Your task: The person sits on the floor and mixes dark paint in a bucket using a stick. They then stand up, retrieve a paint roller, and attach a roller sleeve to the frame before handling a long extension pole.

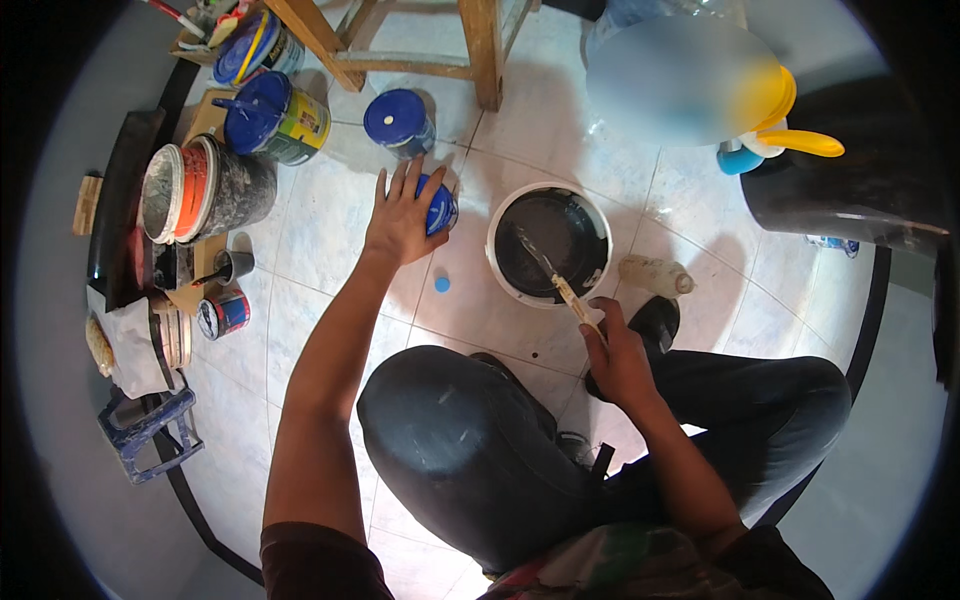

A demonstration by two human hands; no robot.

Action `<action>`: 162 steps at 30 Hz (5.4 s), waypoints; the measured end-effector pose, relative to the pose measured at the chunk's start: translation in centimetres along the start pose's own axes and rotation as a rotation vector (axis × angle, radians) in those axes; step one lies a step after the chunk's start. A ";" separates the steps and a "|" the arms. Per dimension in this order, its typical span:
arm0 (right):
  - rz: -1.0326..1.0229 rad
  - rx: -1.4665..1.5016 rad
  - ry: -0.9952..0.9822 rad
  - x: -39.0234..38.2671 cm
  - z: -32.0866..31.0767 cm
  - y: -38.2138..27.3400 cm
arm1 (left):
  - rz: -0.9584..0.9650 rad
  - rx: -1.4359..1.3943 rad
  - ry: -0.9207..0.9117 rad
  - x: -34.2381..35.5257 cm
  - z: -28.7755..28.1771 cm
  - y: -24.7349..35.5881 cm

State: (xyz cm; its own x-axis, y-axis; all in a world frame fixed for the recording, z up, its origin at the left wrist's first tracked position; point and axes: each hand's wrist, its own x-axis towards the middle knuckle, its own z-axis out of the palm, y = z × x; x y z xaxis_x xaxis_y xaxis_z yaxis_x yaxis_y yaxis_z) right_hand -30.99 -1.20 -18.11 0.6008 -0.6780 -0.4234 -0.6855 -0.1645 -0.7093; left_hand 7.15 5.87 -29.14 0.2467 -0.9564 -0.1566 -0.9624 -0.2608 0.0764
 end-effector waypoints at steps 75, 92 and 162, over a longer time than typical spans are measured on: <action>-0.283 -0.492 0.117 -11.8 -7.8 -2.9 | -0.625 -1.894 1.108 -8.7 -26.9 9.1; 0.237 0.514 0.141 -3.5 0.3 3.8 | -0.575 -1.898 1.025 -7.9 -26.4 9.6; -0.565 -0.426 0.157 10.7 20.2 -9.6 | 0.139 -1.176 0.776 -3.5 -25.2 19.6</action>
State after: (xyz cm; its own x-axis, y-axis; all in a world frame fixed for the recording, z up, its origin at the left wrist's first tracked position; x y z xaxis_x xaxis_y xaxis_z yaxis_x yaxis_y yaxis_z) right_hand -9.67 7.64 -27.21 0.8661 -0.4971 0.0517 -0.4080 -0.7631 -0.5012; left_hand -9.68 0.77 -2.26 0.5286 -0.7111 0.4635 -0.4238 0.2520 0.8700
